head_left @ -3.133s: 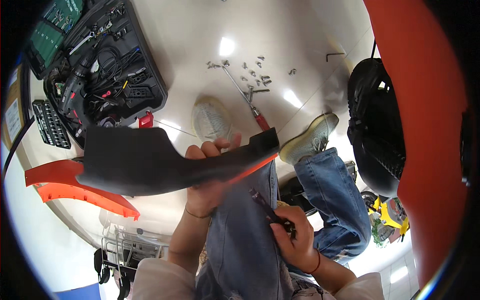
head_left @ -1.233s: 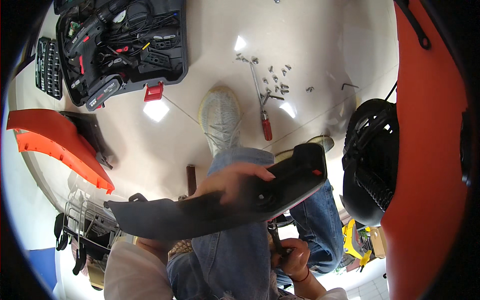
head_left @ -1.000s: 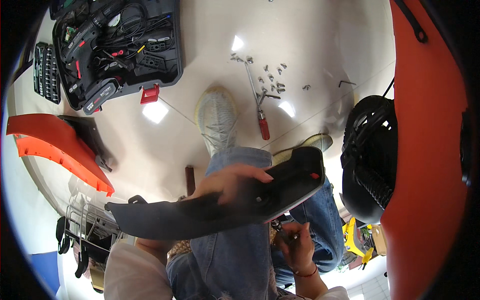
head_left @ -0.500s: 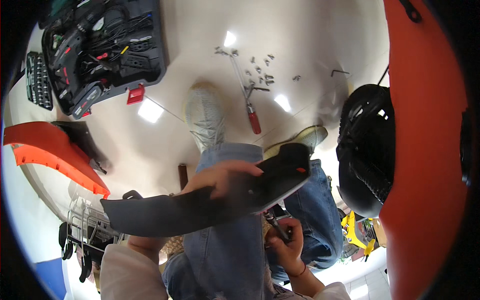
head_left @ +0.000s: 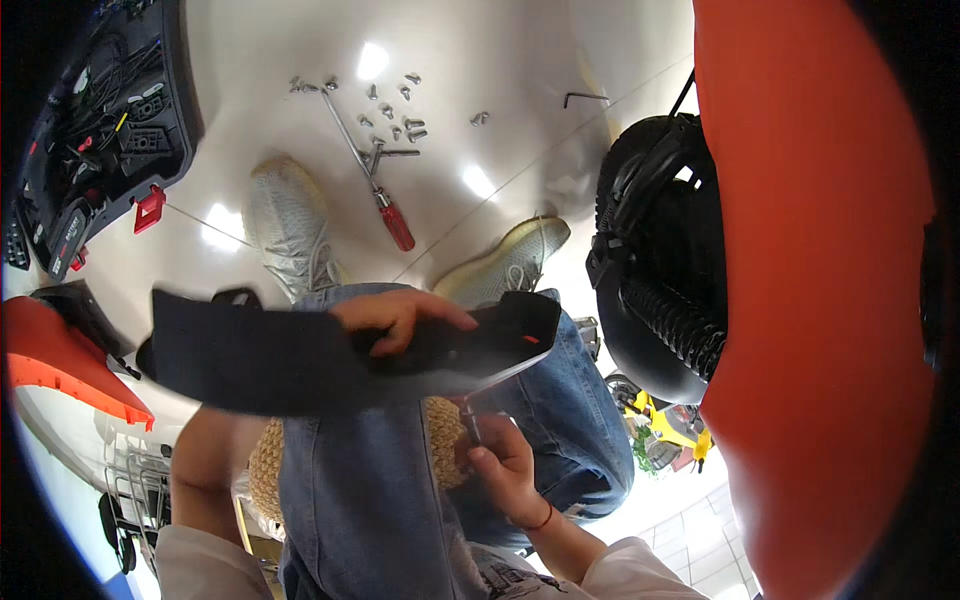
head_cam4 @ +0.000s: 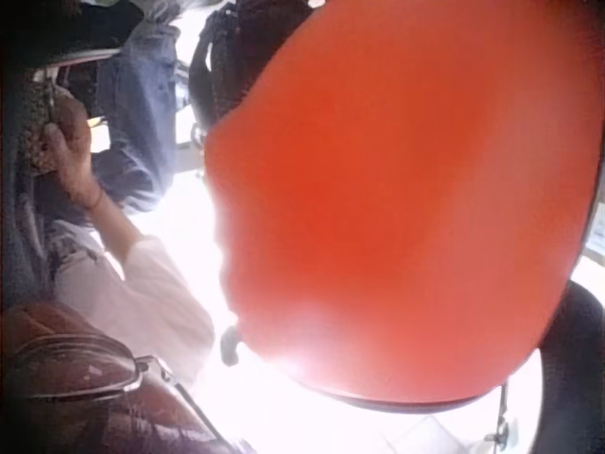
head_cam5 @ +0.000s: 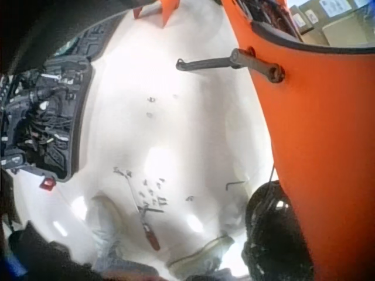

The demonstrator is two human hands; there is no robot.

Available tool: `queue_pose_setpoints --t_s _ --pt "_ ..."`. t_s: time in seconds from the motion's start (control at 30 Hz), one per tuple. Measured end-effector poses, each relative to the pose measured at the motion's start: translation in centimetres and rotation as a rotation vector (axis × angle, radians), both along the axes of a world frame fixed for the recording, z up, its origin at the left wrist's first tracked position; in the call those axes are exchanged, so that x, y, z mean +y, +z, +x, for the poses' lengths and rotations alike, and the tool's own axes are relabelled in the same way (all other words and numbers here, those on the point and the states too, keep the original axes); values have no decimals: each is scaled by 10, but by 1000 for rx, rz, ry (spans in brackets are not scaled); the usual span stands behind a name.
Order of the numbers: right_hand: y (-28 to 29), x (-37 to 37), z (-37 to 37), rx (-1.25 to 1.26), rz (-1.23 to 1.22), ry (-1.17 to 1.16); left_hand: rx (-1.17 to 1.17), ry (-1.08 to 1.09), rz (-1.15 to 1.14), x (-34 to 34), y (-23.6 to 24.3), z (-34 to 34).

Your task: Assembling or repairing motorcycle body parts using hand tools.

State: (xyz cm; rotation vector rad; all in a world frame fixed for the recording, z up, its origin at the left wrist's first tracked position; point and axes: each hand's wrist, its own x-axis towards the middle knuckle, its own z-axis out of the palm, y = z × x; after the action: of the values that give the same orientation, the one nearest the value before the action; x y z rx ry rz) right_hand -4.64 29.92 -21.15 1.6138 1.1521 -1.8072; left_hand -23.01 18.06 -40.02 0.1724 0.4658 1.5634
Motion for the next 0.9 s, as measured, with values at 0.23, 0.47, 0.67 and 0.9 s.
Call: queue_pose_setpoints --t_s 0.23,0.47,0.67,0.9 --pt "-33 1 -21 -58 121 258 39 -259 -140 44 -4 -28" --pt "-106 14 28 106 257 243 201 -263 18 113 -73 38" --pt "-116 26 7 42 102 -248 79 -402 -29 133 -27 0" --pt "-126 31 -5 120 140 -224 79 10 -170 152 -29 40"
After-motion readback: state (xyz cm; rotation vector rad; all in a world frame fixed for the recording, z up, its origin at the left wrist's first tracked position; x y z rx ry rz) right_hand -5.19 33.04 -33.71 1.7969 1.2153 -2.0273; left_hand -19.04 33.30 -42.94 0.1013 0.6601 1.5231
